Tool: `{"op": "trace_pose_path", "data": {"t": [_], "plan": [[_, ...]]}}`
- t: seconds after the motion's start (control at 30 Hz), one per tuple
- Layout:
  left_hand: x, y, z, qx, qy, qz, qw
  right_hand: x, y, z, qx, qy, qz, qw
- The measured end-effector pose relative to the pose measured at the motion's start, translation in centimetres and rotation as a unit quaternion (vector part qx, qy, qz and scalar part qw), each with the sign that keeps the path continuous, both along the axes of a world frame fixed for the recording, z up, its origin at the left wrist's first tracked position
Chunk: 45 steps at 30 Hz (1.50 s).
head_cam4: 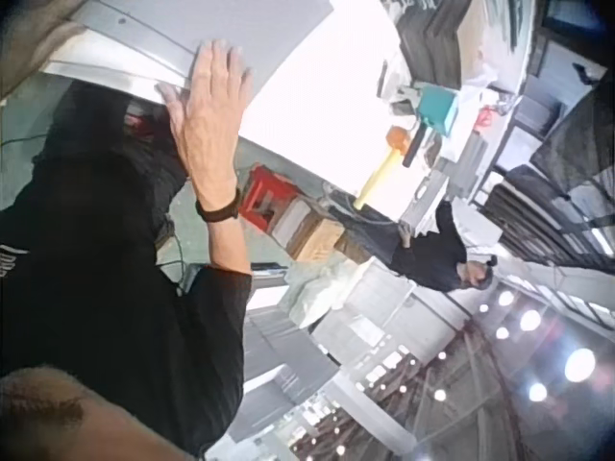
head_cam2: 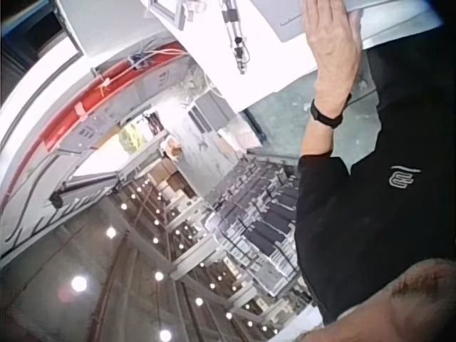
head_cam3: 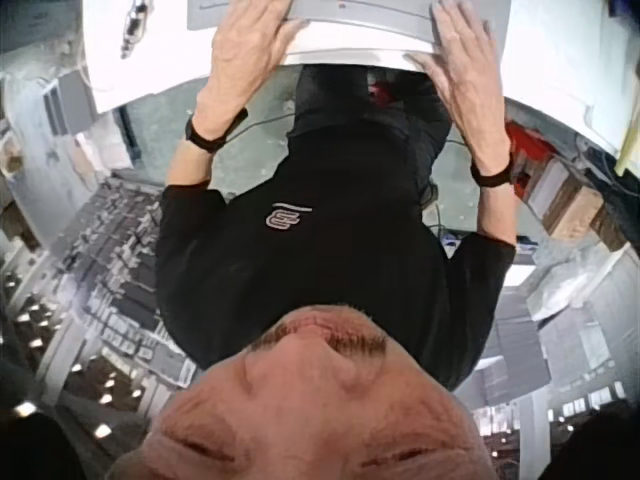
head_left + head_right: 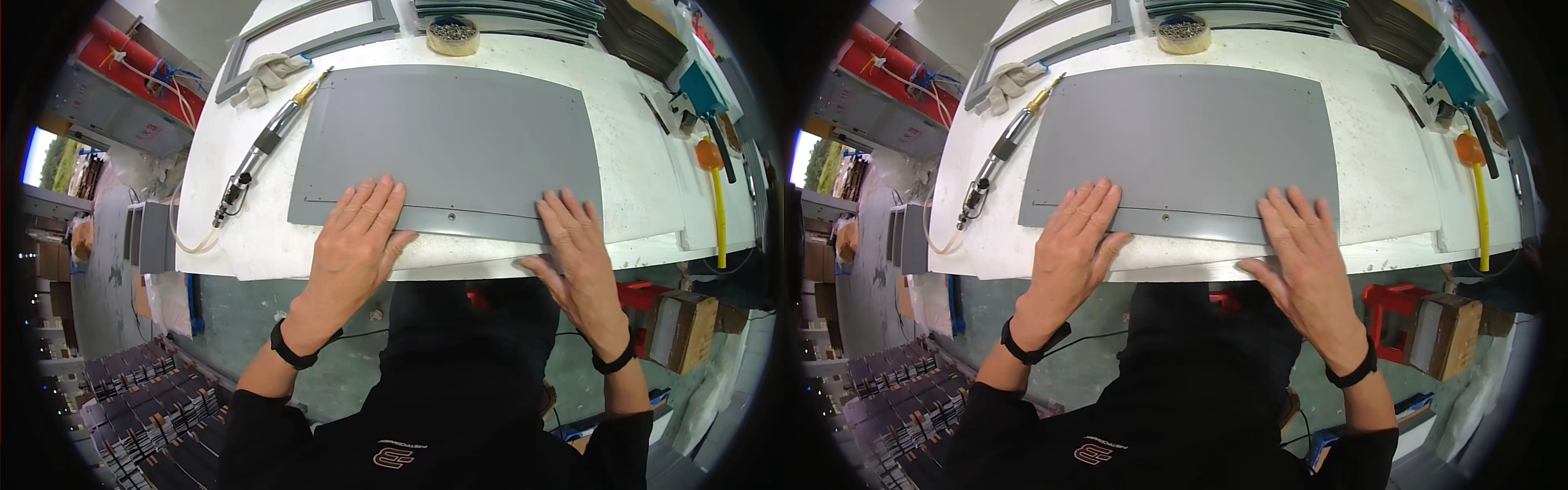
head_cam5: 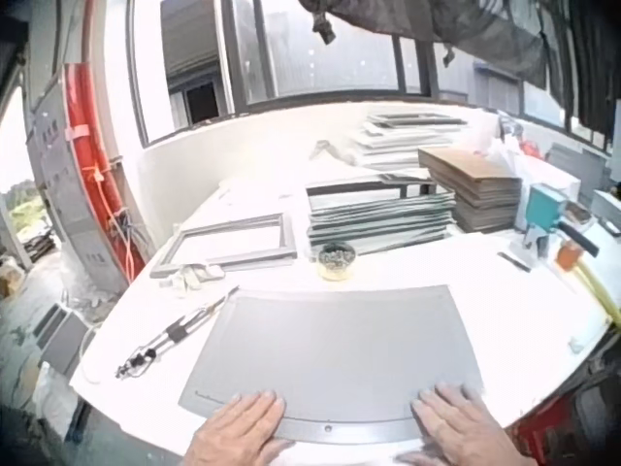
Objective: The recorder uses a pneumatic screwdriver to assemble screws into a panel, walks to a storage area to retrieve or inspect more panels, and cleans them with a cloth.
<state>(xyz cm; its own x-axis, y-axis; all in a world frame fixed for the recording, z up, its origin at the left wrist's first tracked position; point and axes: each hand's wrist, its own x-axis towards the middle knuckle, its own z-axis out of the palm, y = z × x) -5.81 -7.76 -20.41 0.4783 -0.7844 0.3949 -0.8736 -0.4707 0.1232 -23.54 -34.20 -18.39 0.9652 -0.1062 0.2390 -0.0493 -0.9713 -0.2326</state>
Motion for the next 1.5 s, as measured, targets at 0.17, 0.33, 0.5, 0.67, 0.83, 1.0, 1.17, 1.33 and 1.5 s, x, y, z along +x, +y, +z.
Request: {"op": "trace_pose_path", "data": {"t": [0.17, 0.33, 0.5, 0.67, 0.83, 1.0, 1.17, 1.33, 1.5], "plan": [[-1.9, -2.3, -0.4, -0.013, -0.029, 0.042, 0.999, 2.3, 0.1, 0.2, -0.036, 0.046, 0.067, 0.996], [-1.4, -1.9, 0.0, -0.035, -0.005, -0.059, 0.998, 2.9, -1.0, 1.4, -0.054, 0.088, 0.085, 0.991], [1.9, 4.4, 1.8, 0.007, 0.004, 0.053, 0.999, 3.9, -2.0, 4.9, -0.008, 0.164, 0.055, 0.985], [4.4, 7.3, 0.9, -0.009, 0.056, 0.06, 0.997, 11.1, -0.8, 5.6, -0.004, 0.138, 0.096, 0.986], [4.2, 7.5, 0.2, -0.04, 0.043, 0.045, 0.997, 22.3, 3.1, 3.6, 0.023, 0.061, 0.195, 0.979], [2.2, 7.8, 0.1, -0.066, 0.048, 0.0, 0.997, 27.0, 6.4, 1.5, -0.027, 0.057, 0.212, 0.975], [3.1, 8.6, -0.5, -0.128, 0.153, -0.034, 0.979, 26.9, 7.7, 1.8, -0.047, 0.033, 0.223, 0.973], [3.7, 8.8, -0.8, -0.166, 0.17, -0.016, 0.971, 26.7, 8.5, 2.9, -0.06, 0.068, 0.226, 0.97], [4.5, 9.7, -1.3, -0.159, 0.151, -0.061, 0.974, 25.9, 8.6, 3.4, -0.099, 0.077, 0.241, 0.962]]}}
